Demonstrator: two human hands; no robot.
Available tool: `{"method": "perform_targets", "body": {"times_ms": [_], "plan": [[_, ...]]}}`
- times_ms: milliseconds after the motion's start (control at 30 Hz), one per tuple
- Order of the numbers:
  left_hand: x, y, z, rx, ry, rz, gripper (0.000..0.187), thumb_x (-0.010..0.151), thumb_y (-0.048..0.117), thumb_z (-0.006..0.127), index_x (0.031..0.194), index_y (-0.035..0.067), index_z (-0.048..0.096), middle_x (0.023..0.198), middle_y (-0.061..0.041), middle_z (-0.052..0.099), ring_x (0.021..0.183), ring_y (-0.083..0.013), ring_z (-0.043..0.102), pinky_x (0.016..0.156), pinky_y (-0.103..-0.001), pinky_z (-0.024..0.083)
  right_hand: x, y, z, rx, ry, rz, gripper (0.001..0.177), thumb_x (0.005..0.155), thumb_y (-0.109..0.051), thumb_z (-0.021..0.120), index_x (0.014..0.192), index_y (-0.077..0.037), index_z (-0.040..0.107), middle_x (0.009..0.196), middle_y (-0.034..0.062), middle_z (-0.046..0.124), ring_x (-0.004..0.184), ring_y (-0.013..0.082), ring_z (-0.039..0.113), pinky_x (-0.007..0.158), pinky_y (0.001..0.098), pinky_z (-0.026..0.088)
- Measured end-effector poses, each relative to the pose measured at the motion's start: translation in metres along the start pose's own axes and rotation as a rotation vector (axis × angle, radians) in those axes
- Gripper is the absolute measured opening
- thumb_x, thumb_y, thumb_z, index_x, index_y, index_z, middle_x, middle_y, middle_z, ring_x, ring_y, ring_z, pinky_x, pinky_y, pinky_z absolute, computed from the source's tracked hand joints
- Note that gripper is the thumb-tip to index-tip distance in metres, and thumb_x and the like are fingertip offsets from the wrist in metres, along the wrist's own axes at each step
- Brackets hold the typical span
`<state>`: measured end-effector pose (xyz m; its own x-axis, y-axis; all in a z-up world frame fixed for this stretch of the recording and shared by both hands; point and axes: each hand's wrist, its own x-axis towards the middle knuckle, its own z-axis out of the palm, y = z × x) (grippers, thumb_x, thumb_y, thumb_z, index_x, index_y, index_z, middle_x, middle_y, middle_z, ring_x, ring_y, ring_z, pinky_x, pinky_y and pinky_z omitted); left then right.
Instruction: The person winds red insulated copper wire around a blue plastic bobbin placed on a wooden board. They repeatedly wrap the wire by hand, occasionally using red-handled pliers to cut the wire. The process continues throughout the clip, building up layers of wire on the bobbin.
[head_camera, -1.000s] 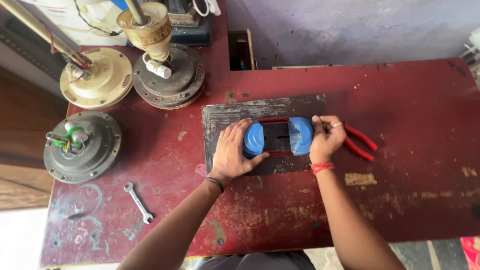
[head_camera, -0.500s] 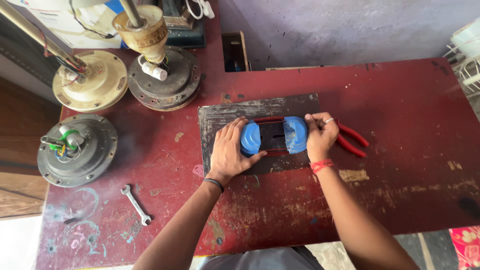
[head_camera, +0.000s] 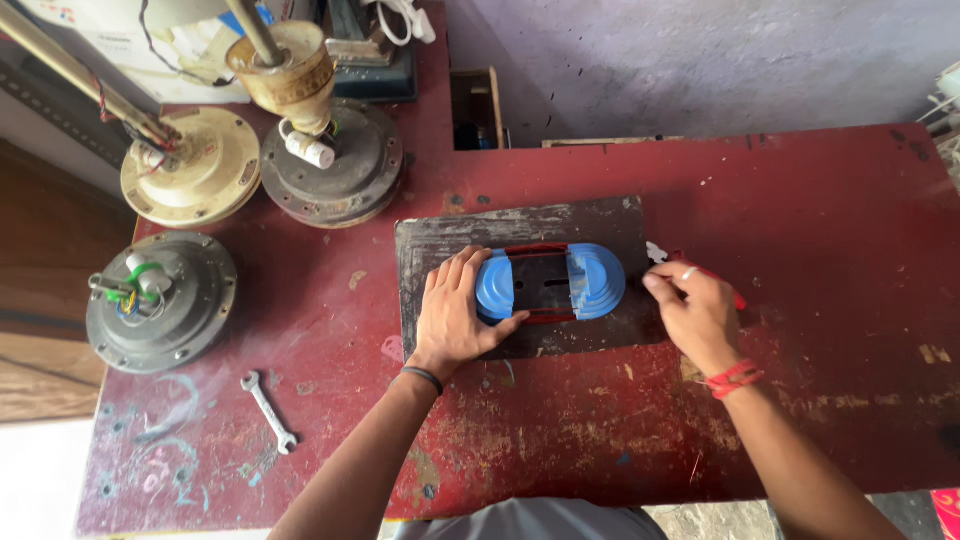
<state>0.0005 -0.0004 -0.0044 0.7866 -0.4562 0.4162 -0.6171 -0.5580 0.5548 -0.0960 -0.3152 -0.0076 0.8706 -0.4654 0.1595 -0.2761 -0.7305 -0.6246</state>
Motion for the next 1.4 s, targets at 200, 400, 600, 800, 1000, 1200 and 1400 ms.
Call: {"method": "perform_targets", "body": {"times_ms": [200, 400, 600, 800, 1000, 1200, 1400], "plan": [[-0.002, -0.002, 0.001, -0.009, -0.011, 0.003, 0.094, 0.073, 0.061, 0.082, 0.140, 0.002, 0.050, 0.141, -0.020, 0.055, 0.129, -0.0370, 0.054, 0.107, -0.048, 0.040, -0.022, 0.012, -0.017, -0.059, 0.012, 0.051, 0.017, 0.095, -0.025, 0.076, 0.110, -0.017, 0.080, 0.087, 0.0072, 0.077, 0.068, 0.0138, 0.066, 0.062, 0.0307, 0.050], [-0.011, -0.001, -0.001, -0.008, 0.105, 0.082, 0.085, 0.075, 0.048, 0.084, 0.137, 0.001, 0.051, 0.134, -0.022, 0.053, 0.126, -0.0392, 0.051, 0.107, -0.050, 0.039, -0.060, -0.008, -0.005, -0.105, -0.019, 0.157, 0.015, 0.097, -0.023, 0.072, 0.110, -0.019, 0.080, 0.079, 0.0032, 0.076, 0.049, 0.0143, 0.057, 0.047, 0.0327, 0.042], [-0.030, -0.012, -0.001, -0.166, 0.108, 0.339, 0.034, 0.078, 0.021, 0.077, 0.104, 0.003, 0.065, 0.094, -0.013, 0.061, 0.090, -0.0327, 0.062, 0.084, -0.044, 0.051, -0.088, -0.032, 0.012, -0.008, 0.023, 0.165, 0.018, 0.097, -0.022, 0.070, 0.111, -0.015, 0.079, 0.065, 0.0077, 0.071, 0.050, 0.0140, 0.060, 0.047, 0.0308, 0.041], [-0.032, -0.016, 0.002, -0.189, -0.017, 0.495, 0.020, 0.073, 0.013, 0.069, 0.092, 0.006, 0.071, 0.072, -0.006, 0.061, 0.065, -0.0257, 0.063, 0.064, -0.038, 0.053, -0.103, -0.063, 0.031, 0.019, 0.074, -0.020, 0.019, 0.097, -0.021, 0.069, 0.111, -0.012, 0.078, 0.067, 0.0109, 0.070, 0.051, 0.0167, 0.063, 0.047, 0.0339, 0.045], [-0.029, -0.010, -0.005, -0.128, -0.131, 0.547, 0.047, 0.071, 0.013, 0.069, 0.117, 0.010, 0.074, 0.072, -0.005, 0.059, 0.066, -0.0260, 0.063, 0.068, -0.039, 0.055, -0.107, -0.106, 0.054, 0.047, -0.086, 0.061, 0.033, 0.095, -0.018, 0.067, 0.125, -0.004, 0.071, 0.061, 0.0182, 0.067, 0.045, 0.0237, 0.061, 0.046, 0.0395, 0.045], [-0.027, -0.008, -0.004, -0.109, -0.157, 0.613, 0.059, 0.070, 0.017, 0.070, 0.129, 0.015, 0.072, 0.075, -0.003, 0.061, 0.066, -0.0248, 0.063, 0.067, -0.038, 0.054, -0.124, -0.129, 0.067, 0.028, -0.261, -0.097, 0.033, 0.096, -0.019, 0.064, 0.123, -0.001, 0.070, 0.071, 0.0216, 0.070, 0.059, 0.0287, 0.067, 0.053, 0.0408, 0.049], [-0.025, -0.008, -0.004, -0.171, -0.221, 0.531, 0.026, 0.077, 0.017, 0.070, 0.102, 0.014, 0.078, 0.072, -0.003, 0.060, 0.067, -0.0250, 0.065, 0.064, -0.039, 0.053, -0.126, -0.127, 0.055, 0.083, -0.477, 0.005, 0.043, 0.094, -0.024, 0.065, 0.131, -0.003, 0.065, 0.077, 0.0121, 0.074, 0.057, 0.0190, 0.061, 0.051, 0.0348, 0.046]]}}
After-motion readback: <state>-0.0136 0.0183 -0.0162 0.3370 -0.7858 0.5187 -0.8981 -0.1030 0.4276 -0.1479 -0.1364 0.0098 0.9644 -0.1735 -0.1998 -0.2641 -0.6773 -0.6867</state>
